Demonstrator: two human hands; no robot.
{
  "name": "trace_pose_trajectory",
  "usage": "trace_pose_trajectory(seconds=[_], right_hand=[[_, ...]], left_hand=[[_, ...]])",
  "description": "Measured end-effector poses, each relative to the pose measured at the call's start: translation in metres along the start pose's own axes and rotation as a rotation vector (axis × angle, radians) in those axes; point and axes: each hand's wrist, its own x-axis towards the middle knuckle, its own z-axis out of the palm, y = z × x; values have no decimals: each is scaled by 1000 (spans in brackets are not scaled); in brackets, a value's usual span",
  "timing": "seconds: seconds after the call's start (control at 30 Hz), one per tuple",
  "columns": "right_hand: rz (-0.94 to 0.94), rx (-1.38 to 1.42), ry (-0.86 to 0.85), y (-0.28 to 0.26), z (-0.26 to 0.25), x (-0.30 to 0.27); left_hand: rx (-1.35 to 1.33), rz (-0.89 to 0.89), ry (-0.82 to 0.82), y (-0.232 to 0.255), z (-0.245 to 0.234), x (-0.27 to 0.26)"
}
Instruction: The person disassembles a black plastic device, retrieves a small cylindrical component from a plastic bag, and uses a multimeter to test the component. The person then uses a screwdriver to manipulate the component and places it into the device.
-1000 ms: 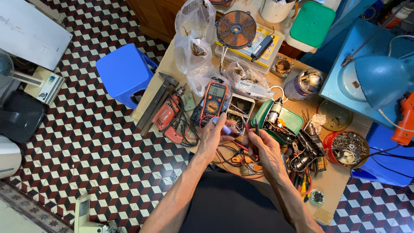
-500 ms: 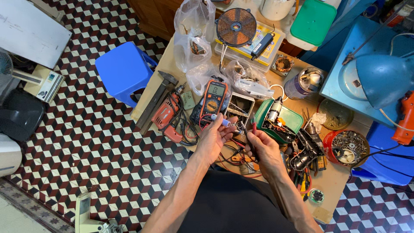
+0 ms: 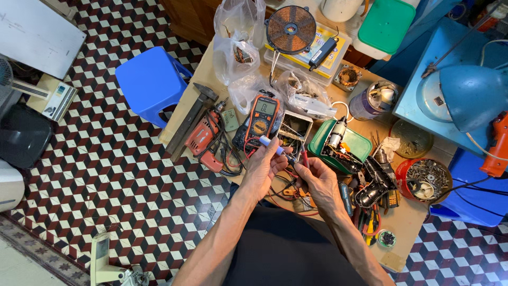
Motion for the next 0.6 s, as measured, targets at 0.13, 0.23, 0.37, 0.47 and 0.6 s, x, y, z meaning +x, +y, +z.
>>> trace_pose_trajectory(seconds=[0.13,0.23,0.37,0.47,0.6], right_hand=[[-4,16,-2,2,0,0],[26,70,-14,4,2,0],[25,131,-30,9,3,0],[13,131,-38,15,2,2],[6,177,-62,27,-1,3]], left_hand=[[64,8,-45,2,2,-2],[145,-11,-39,6,3,-4],[199,-24,-41,9,3,-6],[244,-51,-30,8,3,-6],[306,-24,-106,7,0,-7]])
